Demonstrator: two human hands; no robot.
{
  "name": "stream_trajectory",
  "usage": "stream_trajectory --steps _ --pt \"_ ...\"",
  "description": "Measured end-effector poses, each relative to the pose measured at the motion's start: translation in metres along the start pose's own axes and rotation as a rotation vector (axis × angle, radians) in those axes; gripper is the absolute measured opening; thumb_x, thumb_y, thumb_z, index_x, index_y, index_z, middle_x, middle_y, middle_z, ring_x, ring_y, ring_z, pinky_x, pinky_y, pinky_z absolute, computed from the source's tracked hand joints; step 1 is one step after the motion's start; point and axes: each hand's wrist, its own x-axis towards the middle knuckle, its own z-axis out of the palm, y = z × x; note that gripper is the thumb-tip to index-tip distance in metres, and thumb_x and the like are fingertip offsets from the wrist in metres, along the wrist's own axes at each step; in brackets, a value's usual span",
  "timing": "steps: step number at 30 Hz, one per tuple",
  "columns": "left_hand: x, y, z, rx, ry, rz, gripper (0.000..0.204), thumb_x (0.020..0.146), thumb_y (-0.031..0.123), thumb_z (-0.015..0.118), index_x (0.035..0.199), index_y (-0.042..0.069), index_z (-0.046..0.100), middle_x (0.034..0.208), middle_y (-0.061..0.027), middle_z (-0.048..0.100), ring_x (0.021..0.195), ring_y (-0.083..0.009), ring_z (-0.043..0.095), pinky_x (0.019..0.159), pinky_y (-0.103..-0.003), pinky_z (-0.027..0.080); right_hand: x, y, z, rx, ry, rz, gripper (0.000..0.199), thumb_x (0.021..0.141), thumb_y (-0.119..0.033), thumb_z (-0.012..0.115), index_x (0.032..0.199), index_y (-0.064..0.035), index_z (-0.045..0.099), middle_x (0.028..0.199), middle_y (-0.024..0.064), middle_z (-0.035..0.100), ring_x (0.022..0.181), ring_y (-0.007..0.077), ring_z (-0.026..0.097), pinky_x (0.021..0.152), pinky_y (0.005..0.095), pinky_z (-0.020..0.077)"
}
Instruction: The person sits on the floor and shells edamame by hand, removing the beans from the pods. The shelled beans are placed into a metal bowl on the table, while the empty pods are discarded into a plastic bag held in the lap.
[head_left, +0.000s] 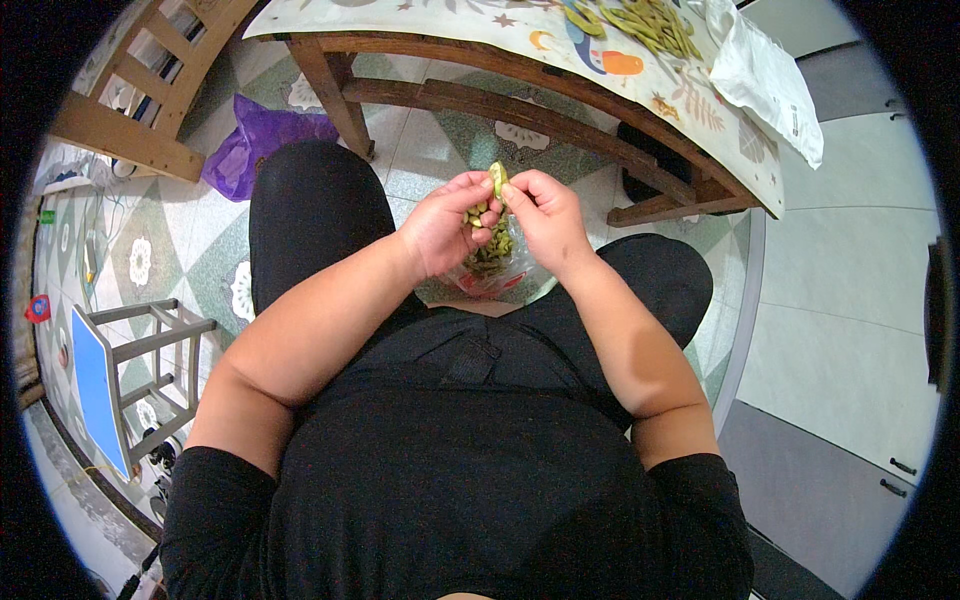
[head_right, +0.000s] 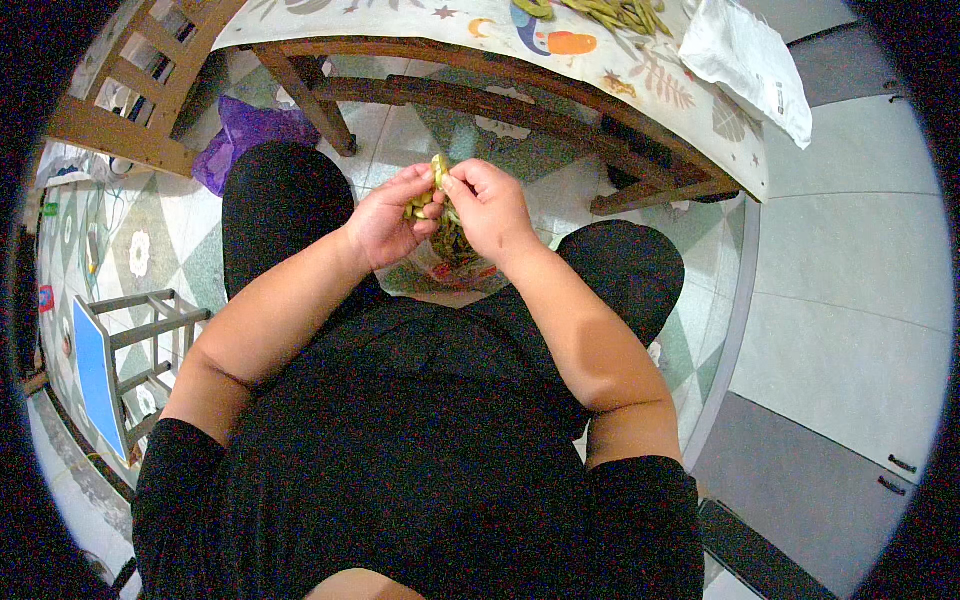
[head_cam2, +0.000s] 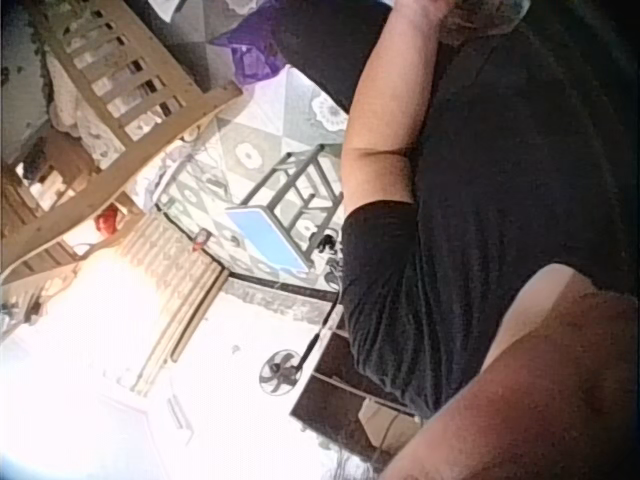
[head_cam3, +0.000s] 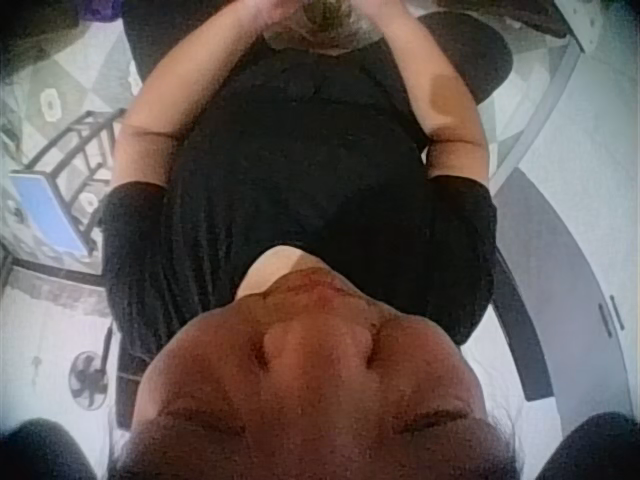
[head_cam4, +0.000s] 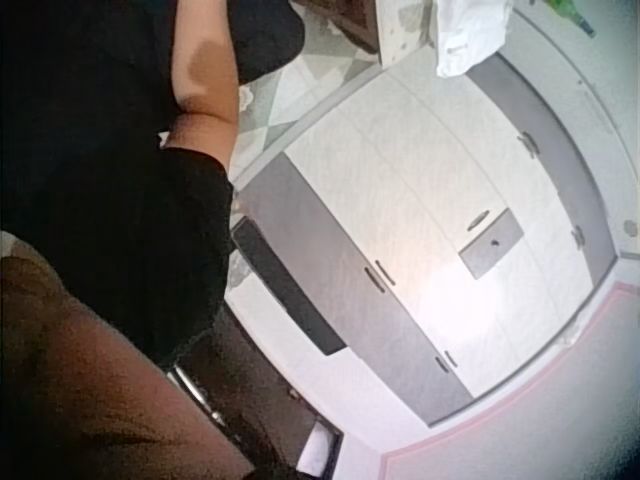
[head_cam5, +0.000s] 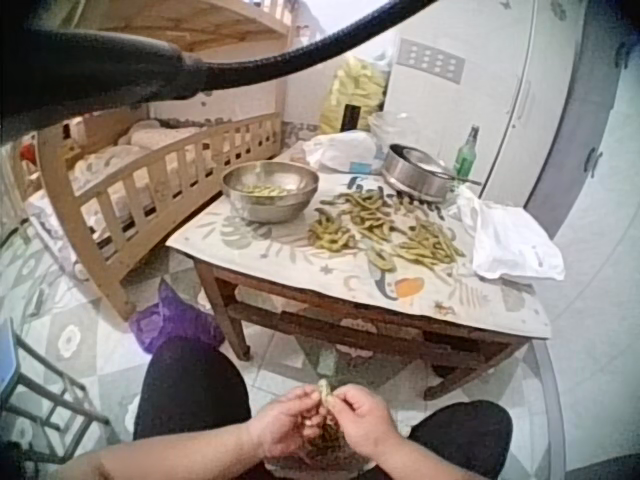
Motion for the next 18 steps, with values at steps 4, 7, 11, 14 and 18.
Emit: stream_trajectory --steps 4,7,11,14,18 --pt "0.001 -0.004 -0.002 0.064 0.036 0.057 0.014 0.083 0.018 0.052 0.09 0.009 0.045 0.071 -0.0005 0.05 0.058 -0.0071 0.043 0.049 -0.019 0.034 0.001 -0.008 0.003 -0.415 0.047 -0.145 0.01 0.076 -0.013 0.053 0.075 -0.0031 0.053 0.072 0.0107 0.056 0.065 0.0255 0.055 0.059 0.0314 0.0426" --pt "0.003 -0.005 -0.002 0.227 0.047 0.136 0.012 0.085 0.02 0.046 0.091 0.009 0.045 0.074 -0.0005 0.049 0.06 -0.0072 0.044 0.047 -0.018 0.033 0.001 0.0 0.002 -0.377 0.065 -0.133 0.011 0.077 -0.013 0.053 0.075 -0.0027 0.053 0.071 0.0095 0.056 0.063 0.0236 0.055 0.058 0.0303 0.0427" --pt "0.002 -0.002 0.002 0.244 0.05 0.142 0.014 0.085 0.018 0.047 0.093 0.007 0.046 0.074 -0.0012 0.05 0.059 -0.0071 0.044 0.048 -0.019 0.033 0.003 0.002 0.005 0.247 0.068 0.16 0.015 0.081 -0.016 0.052 0.075 -0.0019 0.053 0.067 0.0035 0.055 0.06 0.0138 0.053 0.056 0.0249 0.0424" --pt "0.002 0.002 0.002 0.145 0.053 0.149 0.015 0.083 0.016 0.05 0.094 0.006 0.048 0.073 -0.0007 0.051 0.058 -0.007 0.044 0.048 -0.019 0.034 0.004 -0.01 -0.003 0.346 0.058 0.361 0.015 0.082 -0.019 0.053 0.081 -0.0043 0.054 0.064 -0.001 0.052 0.055 0.0045 0.044 0.049 0.0179 0.035" --pt "0.005 0.002 -0.003 0.177 0.068 0.166 0.014 0.08 0.017 0.055 0.089 0.007 0.052 0.072 0.0004 0.053 0.057 -0.0069 0.044 0.049 -0.02 0.033 0.005 -0.009 -0.007 0.519 0.044 0.436 0.014 0.081 -0.02 0.055 0.08 -0.0055 0.054 0.063 -0.0005 0.053 0.051 0.0054 0.044 0.046 0.0178 0.0349"
